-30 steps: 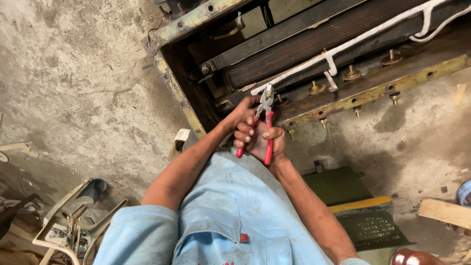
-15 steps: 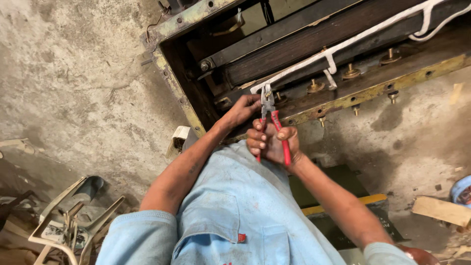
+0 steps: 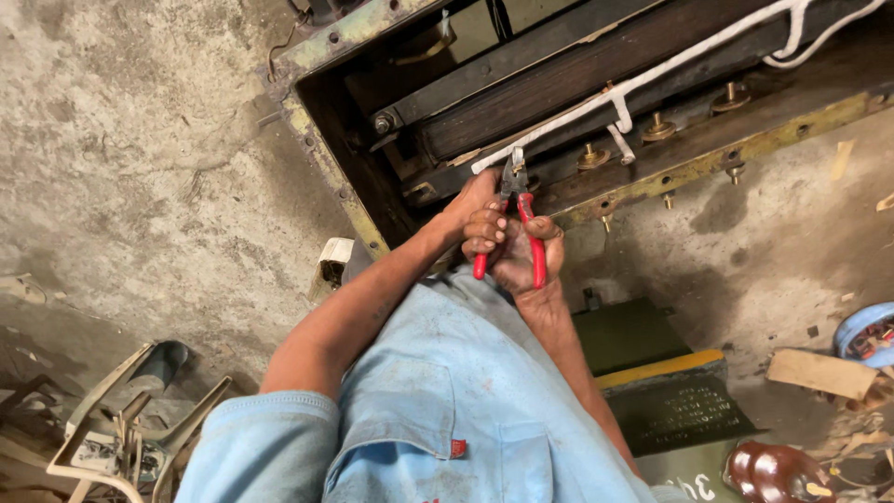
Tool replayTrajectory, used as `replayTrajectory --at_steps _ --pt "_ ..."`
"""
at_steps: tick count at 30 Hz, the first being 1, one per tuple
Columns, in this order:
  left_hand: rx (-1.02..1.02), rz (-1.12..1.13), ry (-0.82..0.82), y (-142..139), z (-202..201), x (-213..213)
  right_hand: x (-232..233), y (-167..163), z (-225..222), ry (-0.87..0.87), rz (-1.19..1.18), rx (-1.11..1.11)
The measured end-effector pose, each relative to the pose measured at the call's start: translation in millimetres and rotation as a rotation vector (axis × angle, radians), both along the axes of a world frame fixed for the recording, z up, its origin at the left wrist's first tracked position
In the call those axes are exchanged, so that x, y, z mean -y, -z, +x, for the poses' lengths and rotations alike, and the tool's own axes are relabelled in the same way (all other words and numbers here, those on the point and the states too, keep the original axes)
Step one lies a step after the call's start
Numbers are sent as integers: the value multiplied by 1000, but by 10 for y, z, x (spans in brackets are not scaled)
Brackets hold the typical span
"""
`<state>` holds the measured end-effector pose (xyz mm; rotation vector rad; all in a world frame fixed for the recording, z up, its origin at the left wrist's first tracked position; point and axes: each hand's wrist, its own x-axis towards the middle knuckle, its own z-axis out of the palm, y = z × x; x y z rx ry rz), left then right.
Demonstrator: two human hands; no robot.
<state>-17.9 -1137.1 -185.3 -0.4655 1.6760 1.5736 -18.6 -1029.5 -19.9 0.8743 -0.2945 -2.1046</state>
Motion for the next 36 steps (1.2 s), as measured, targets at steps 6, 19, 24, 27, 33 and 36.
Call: replayTrajectory --at_steps 6,19,24,27,33,36 --pt "-30 -35 64 -119 -105 -10 -80 -33 -48 -134 92 -59" --pt "-127 17 103 -275 -1 80 -146 -92 -466 -707 278 75" --pt "-146 -38 17 -222 -8 -7 -103 -137 -624 -943 494 153" --pt "-147 66 29 -169 45 -42 -98 -135 -711 -1044 514 180" --pt "-157 31 -106 -49 136 -228 -94 8 -966 -1291 511 220" --pt "-63 66 -107 -83 116 -210 -50 21 -993 -1304 493 285"
